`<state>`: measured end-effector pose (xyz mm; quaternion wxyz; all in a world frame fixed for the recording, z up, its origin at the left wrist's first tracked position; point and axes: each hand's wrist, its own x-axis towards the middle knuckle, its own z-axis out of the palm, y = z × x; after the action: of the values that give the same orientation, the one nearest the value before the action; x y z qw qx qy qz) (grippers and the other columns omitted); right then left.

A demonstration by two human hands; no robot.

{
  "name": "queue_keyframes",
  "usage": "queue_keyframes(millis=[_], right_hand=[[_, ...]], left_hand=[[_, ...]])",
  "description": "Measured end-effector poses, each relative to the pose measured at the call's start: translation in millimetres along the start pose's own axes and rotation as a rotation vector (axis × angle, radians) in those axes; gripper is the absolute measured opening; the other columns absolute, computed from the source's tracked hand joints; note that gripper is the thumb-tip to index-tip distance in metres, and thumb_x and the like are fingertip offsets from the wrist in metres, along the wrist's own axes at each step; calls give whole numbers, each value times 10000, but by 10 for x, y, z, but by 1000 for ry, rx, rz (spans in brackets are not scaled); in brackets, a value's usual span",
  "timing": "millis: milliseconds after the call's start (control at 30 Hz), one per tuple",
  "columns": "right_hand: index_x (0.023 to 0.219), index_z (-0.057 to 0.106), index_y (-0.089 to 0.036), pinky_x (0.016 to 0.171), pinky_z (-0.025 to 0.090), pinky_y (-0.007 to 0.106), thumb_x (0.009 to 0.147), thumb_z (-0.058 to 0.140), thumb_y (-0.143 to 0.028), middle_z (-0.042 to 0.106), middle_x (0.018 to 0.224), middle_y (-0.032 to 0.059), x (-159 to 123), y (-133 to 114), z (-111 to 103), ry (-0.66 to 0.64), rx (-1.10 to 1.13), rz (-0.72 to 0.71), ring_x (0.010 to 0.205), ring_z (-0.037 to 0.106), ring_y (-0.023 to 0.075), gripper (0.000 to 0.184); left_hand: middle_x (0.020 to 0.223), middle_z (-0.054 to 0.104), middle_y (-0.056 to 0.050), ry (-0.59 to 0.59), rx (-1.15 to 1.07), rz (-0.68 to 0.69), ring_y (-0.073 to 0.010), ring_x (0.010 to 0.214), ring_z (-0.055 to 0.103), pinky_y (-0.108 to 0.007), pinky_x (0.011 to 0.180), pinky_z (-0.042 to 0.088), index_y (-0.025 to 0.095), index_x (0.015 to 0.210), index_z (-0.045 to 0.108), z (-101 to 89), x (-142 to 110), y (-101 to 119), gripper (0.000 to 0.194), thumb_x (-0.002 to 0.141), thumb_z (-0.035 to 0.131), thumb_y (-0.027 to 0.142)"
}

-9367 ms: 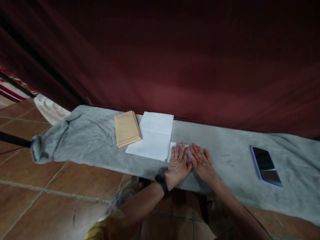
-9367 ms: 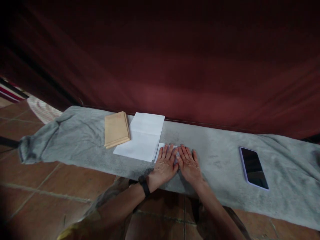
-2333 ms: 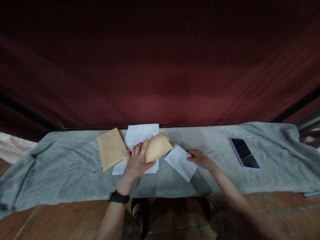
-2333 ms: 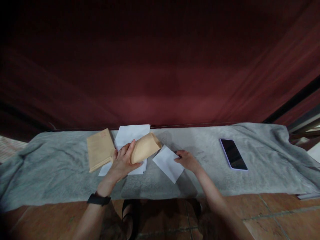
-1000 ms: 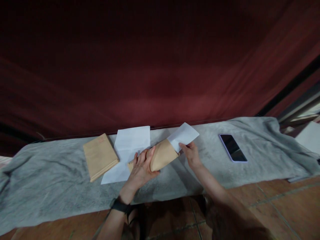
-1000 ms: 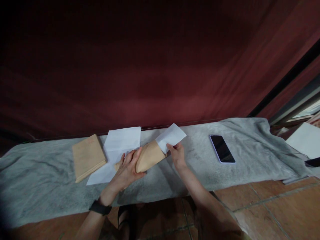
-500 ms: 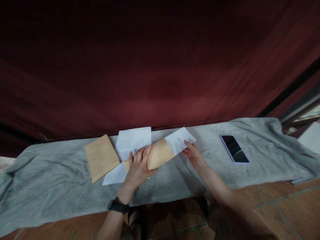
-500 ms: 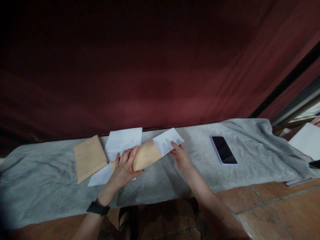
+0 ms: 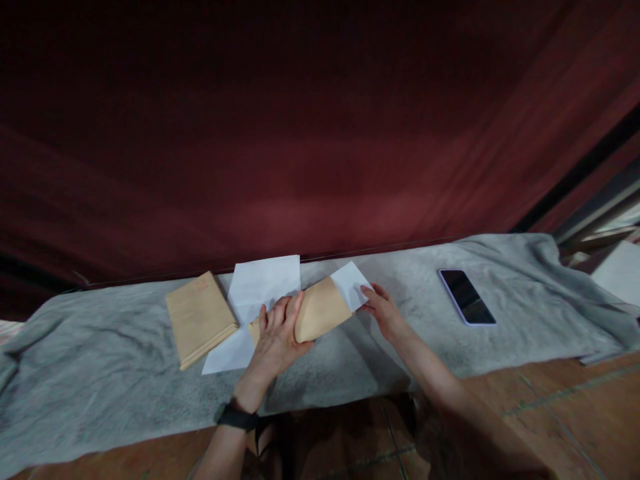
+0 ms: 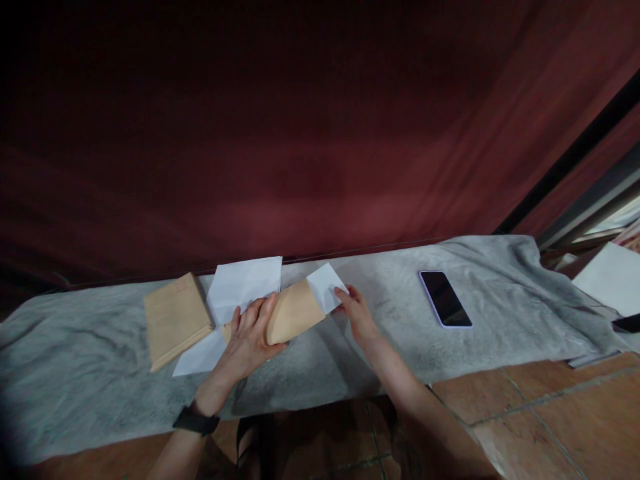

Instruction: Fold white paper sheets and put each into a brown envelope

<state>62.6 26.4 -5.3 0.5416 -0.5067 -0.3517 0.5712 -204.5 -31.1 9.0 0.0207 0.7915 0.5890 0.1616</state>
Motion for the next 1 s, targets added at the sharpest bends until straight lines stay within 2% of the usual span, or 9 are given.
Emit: queue_keyframes(millis=[67, 167, 400, 533, 700, 800, 1000], right_hand=[[855, 677, -238, 634, 482, 283, 680, 731, -599, 702, 786, 7, 42, -46, -55, 21, -37, -30, 736, 626, 182, 405], [769, 673, -228, 592, 405, 271, 614, 780, -566, 614, 644, -26, 93, -58, -82, 4, -117, -55, 637, 539, 153, 387], [638, 638, -247, 574, 344, 276, 655, 713, -590, 518, 561, -41, 87, 61, 29, -41, -222, -99, 596, 459, 145, 351], [616, 662, -236, 584, 359, 268, 622, 753, -556, 555, 590, -35, 91, 70, 34, -63, -226, -95, 608, 473, 136, 332], [607, 663, -219, 545, 329, 263, 635, 746, -549, 519, 526, -51, 104, 36, -19, -73, -188, -55, 535, 423, 111, 341], [648, 681, -214, 570, 366, 256, 657, 743, -535, 585, 572, -39, 66, 30, -12, -78, -157, -54, 574, 472, 118, 327], [703, 706, -204, 559, 409, 257, 700, 715, -502, 650, 626, -9, -35, 107, 81, -206, -159, 3, 558, 524, 129, 298]], left_hand=[[1485, 437, -151, 1, 13, 8, -357, 1410, 391, -641, 1202, 132, 283, 1608, 69, 5, 3, 8, 1081, 757, 733, 335], [1480, 445, -154, 0, 20, 23, -366, 1398, 408, -638, 1203, 134, 274, 1609, 77, 20, 11, 28, 1086, 748, 736, 340], [1493, 426, -157, 20, 34, 58, -362, 1415, 393, -626, 1213, 127, 276, 1609, 72, 52, 26, 46, 1098, 743, 744, 352], [1481, 439, -162, 15, 40, 69, -359, 1421, 388, -622, 1216, 126, 266, 1607, 109, 40, 26, 53, 1069, 746, 739, 340], [1484, 435, -170, -11, 15, 88, -364, 1422, 388, -615, 1216, 144, 255, 1603, 117, 26, 22, 78, 1070, 741, 744, 348], [1484, 430, -167, -21, -1, 88, -365, 1424, 383, -616, 1214, 152, 259, 1602, 96, 28, 25, 104, 1089, 736, 748, 358], [1472, 445, -162, 9, -1, 134, -368, 1401, 407, -614, 1219, 145, 240, 1601, 144, 32, 40, 150, 1059, 734, 742, 353]])
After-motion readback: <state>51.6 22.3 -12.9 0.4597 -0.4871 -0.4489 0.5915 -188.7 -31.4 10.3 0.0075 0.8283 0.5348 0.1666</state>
